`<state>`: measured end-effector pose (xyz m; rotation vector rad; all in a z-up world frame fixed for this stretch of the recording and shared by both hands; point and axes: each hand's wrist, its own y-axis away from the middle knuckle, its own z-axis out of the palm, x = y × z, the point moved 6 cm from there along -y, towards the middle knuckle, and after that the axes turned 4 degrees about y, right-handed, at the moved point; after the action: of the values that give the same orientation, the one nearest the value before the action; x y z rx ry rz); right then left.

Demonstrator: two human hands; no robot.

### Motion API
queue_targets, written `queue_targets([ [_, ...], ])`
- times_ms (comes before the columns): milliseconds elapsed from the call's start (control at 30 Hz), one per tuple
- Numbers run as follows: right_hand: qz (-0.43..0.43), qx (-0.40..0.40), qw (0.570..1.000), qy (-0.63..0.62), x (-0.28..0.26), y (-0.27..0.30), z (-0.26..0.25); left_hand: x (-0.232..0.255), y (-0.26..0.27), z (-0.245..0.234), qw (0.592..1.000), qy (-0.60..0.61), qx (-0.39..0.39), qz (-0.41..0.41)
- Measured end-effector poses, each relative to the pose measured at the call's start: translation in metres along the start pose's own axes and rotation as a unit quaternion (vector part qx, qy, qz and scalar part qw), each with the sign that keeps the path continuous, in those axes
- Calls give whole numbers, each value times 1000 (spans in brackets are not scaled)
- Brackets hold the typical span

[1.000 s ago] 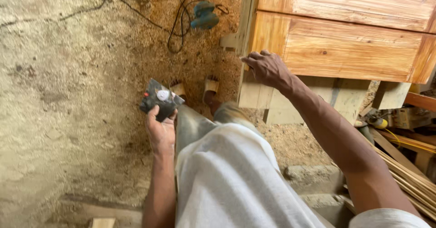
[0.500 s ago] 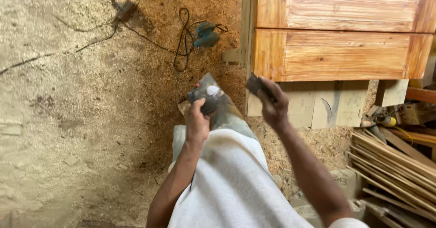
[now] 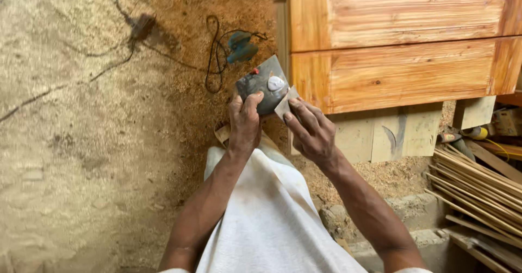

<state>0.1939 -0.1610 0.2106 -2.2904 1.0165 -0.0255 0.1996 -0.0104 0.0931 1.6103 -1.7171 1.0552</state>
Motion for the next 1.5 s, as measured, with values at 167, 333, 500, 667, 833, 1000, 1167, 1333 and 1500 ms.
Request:
queue_targets([
  [167, -24, 0, 999, 36, 61, 6, 16, -24, -32, 37, 875, 409, 86, -246],
  [333, -65, -178, 977, 100, 148, 5, 25, 4, -77, 28, 1000, -2, 17, -4],
  [500, -35, -253, 960, 115, 179, -15, -3, -23, -102, 51, 842, 456, 31, -285],
  [667, -2, -241, 966, 90, 183, -60, -40, 23, -146, 30, 994, 97, 6, 54],
  [833, 1, -262, 959, 104, 183, -88, -28, 25, -182, 36, 924, 346, -96, -129],
  [1000, 29, -299, 948, 102, 193, -104, -11, 40, -213, 30, 913, 370, -125, -117],
  [1167, 52, -322, 943, 69, 207, -104, 6, 31, -228, 46, 917, 369, -129, -84],
  [1333, 81, -408, 908, 55, 241, -76, 37, -10, -234, 87, 965, 239, -55, -94],
  [1500, 174, -467, 863, 80, 306, -49, 62, -73, -248, 122, 998, 10, 42, 40],
])
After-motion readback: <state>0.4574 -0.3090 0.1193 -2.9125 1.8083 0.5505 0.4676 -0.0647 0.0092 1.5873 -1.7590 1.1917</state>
